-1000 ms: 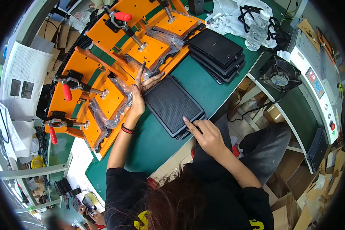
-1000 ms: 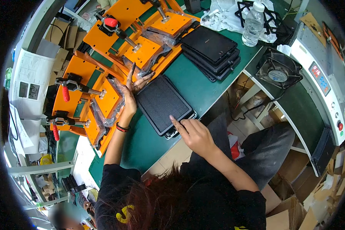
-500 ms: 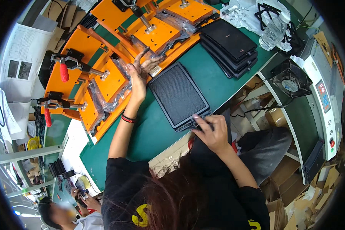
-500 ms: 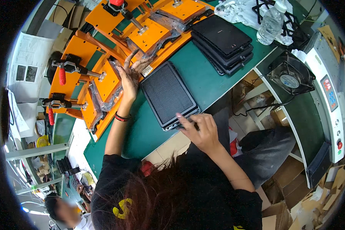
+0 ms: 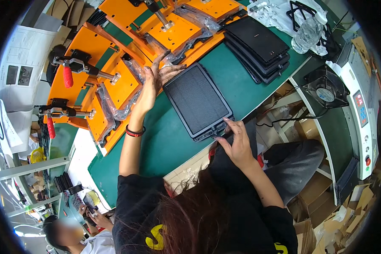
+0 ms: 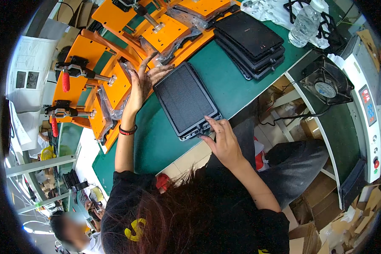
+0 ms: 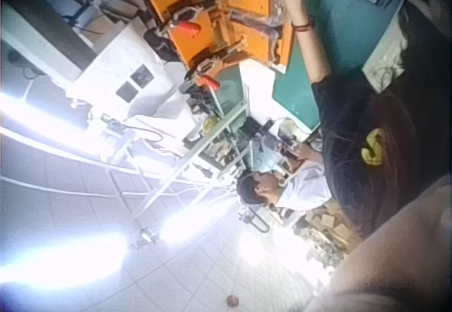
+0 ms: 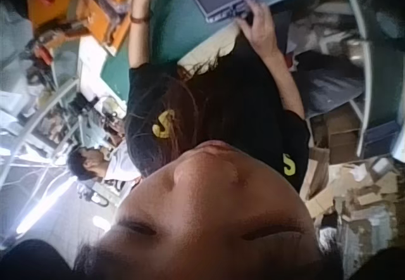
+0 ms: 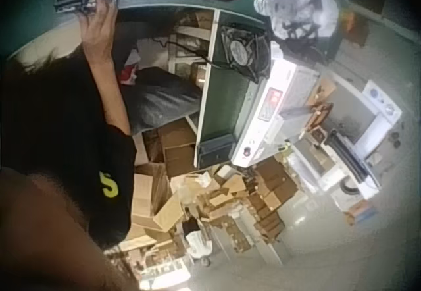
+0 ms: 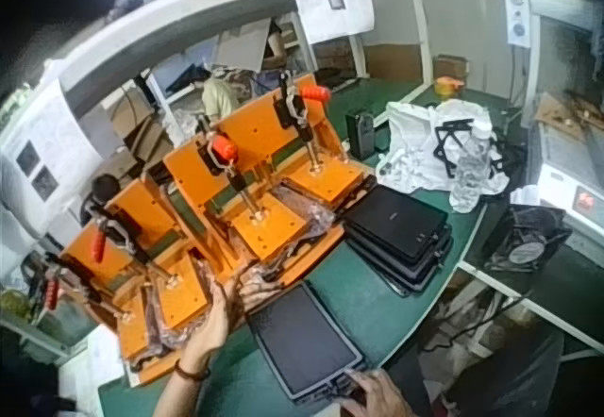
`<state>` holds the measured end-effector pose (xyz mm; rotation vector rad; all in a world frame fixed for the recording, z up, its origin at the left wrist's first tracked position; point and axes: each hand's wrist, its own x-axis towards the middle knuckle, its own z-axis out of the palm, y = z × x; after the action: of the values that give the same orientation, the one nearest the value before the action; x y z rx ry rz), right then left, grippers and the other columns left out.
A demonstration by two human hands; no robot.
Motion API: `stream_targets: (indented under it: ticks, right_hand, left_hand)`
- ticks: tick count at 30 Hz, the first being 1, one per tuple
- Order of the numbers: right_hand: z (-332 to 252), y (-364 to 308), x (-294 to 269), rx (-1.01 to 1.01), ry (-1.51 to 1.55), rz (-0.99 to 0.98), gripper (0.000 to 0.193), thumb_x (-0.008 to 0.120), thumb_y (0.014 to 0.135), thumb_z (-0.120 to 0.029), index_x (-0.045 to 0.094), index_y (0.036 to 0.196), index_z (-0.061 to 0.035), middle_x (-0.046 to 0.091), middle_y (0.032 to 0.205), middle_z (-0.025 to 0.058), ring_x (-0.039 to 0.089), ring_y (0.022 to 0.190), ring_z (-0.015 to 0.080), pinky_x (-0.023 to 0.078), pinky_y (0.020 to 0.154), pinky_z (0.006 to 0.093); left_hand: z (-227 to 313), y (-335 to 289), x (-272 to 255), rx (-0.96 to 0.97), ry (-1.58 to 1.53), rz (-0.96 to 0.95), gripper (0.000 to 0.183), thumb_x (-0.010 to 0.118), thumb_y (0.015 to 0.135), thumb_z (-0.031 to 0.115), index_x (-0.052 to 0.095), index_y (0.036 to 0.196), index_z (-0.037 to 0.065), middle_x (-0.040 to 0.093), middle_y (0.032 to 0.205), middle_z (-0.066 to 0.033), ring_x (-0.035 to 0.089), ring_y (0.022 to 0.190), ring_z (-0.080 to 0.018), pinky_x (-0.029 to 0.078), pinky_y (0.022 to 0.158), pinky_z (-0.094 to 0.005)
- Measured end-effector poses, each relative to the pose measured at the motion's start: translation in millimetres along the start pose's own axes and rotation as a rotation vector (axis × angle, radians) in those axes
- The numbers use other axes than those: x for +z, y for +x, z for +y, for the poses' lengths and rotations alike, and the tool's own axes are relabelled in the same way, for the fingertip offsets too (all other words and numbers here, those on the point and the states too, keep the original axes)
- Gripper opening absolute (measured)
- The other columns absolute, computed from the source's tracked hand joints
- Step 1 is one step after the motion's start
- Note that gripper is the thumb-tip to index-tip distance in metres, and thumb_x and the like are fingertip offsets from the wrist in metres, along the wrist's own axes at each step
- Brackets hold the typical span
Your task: The person assembles black electronic devices by placing frames and mesh screens into a press machine. They apply a white substance from a tube onto the mesh screens and wipe the surfaces with a cloth. The person also cleans their hands with a liquid from a bottle during the process.
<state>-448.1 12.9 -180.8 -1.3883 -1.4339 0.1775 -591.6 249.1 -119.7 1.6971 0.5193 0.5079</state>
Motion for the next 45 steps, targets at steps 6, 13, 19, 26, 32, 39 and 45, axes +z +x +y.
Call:
stream_targets:
  ticks: [6,13,19,26,32,39,45]
  right_hand:
    - [-20,14,-5,0.061,-0.250,0.180,0.091,0.084,0.057,-0.024,0.031,0.128,-0.0032,0.043,0.105,0.0173,0.045,0.095,0.0313,0.042,0.078,0.0403]
    - [-37,36,34,0.091,-0.345,0.090,0.107,0.083,0.052,-0.033,0.021,0.138,-0.0183,0.031,0.123,0.0265,0.035,0.113,0.0474,0.031,0.092,0.0607]
    - [-46,43,33,0.057,-0.381,0.052,0.105,0.081,0.053,-0.029,0.021,0.139,-0.0219,0.030,0.124,0.0279,0.035,0.111,0.0475,0.033,0.090,0.0597]
    - [-55,53,-9,-0.078,-0.035,0.240,0.106,0.081,0.053,-0.032,0.020,0.138,-0.0201,0.026,0.126,0.0284,0.030,0.116,0.0460,0.030,0.094,0.0555]
    - [-51,41,-62,0.026,0.127,0.425,0.116,0.079,0.054,-0.034,0.005,0.136,0.0013,0.023,0.128,0.0276,0.029,0.119,0.0412,0.026,0.102,0.0518]
    - [-60,-2,-120,0.277,0.542,0.708,0.118,0.078,0.058,-0.037,-0.002,0.135,0.0024,0.018,0.133,0.0210,0.027,0.125,0.0329,0.024,0.105,0.0444]
    - [-81,-65,-176,0.219,0.014,0.903,0.117,0.080,0.057,-0.029,-0.001,0.134,0.0052,0.016,0.133,0.0215,0.024,0.128,0.0321,0.021,0.107,0.0431]
  left_hand:
    - [11,-10,1,-0.002,0.329,0.106,0.081,0.007,0.088,0.064,0.014,0.140,0.002,0.040,0.132,-0.0231,0.039,0.125,-0.0316,0.022,0.108,-0.0399]
    - [5,-9,0,0.005,0.413,0.183,0.079,0.007,0.089,0.062,0.015,0.141,0.003,0.039,0.133,-0.0209,0.039,0.124,-0.0289,0.021,0.108,-0.0392]
    - [20,-11,1,-0.027,-0.107,0.106,0.080,0.012,0.088,0.064,0.016,0.140,0.004,0.041,0.131,-0.0222,0.041,0.122,-0.0313,0.024,0.106,-0.0402]
    - [102,-27,23,0.288,-0.168,0.323,0.100,0.037,0.075,0.076,0.010,0.143,0.008,0.033,0.135,-0.0298,0.039,0.123,-0.0392,0.034,0.101,-0.0498]
    - [115,25,104,0.486,-0.482,0.150,0.100,0.045,0.075,0.071,-0.002,0.144,0.015,0.012,0.145,-0.0261,0.012,0.136,-0.0398,0.016,0.108,-0.0527]
    - [142,67,206,0.201,-0.215,0.099,0.065,0.040,0.091,0.048,0.022,0.141,0.012,0.033,0.139,-0.0173,0.033,0.127,-0.0314,0.031,0.103,-0.0468]
    - [138,47,317,-0.009,-0.587,-0.871,0.090,0.045,0.079,0.065,0.012,0.144,0.012,0.028,0.140,-0.0205,0.037,0.124,-0.0370,0.036,0.101,-0.0500]
